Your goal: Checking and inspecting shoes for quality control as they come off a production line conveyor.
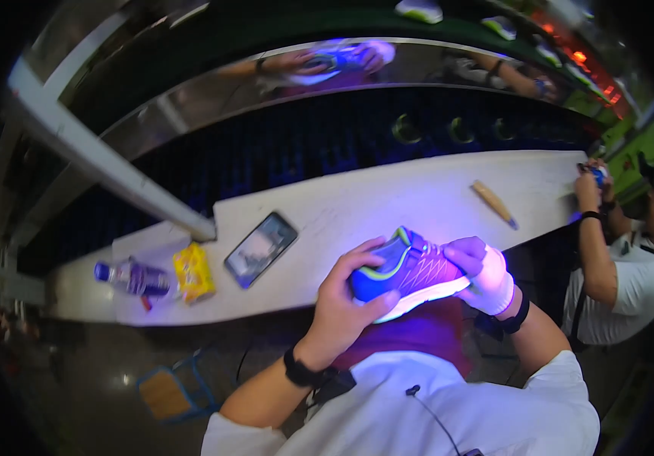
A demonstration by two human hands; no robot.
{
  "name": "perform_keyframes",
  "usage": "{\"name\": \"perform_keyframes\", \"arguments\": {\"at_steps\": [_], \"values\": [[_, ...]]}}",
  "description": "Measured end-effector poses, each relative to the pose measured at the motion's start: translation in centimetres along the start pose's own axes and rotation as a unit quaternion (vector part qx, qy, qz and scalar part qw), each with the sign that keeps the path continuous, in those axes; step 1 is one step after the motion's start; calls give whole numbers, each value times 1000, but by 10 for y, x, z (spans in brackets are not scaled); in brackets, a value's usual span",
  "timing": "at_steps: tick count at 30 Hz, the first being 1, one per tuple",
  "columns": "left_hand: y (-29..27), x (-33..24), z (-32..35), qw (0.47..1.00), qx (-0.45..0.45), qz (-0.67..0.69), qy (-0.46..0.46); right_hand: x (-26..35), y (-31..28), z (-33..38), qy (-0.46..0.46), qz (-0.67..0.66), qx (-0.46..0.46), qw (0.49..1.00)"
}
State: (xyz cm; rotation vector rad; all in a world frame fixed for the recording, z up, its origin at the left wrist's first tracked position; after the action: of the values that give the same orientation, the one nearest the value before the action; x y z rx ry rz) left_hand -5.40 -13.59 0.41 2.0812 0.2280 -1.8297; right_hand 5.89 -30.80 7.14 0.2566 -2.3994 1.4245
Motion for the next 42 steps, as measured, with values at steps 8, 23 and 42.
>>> {"name": "perform_keyframes", "arguments": {"at_steps": [8, 23, 42], "values": [[13, -27, 0, 997, -40, 48, 37, 5, -293, -127, -193, 324, -337, 863], [12, 30, -90, 980, -19, -199, 16, -173, -171, -314, 102, 197, -67, 973], [-15, 163, -324, 955, -121, 99, -252, -187, -180, -285, 62, 221, -208, 951]]}}
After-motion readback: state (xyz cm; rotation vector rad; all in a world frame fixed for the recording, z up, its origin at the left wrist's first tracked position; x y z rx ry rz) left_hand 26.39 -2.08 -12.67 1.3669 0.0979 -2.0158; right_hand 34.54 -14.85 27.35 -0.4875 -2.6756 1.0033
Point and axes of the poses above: each hand's wrist, its own z-axis away from the middle knuckle, its own y-axis out of the palm, x = y × z, the point moved 10 cm from there along -z, towards the middle knuckle, and after that the axes turned 7 degrees about -z, right-handed, at the moved point
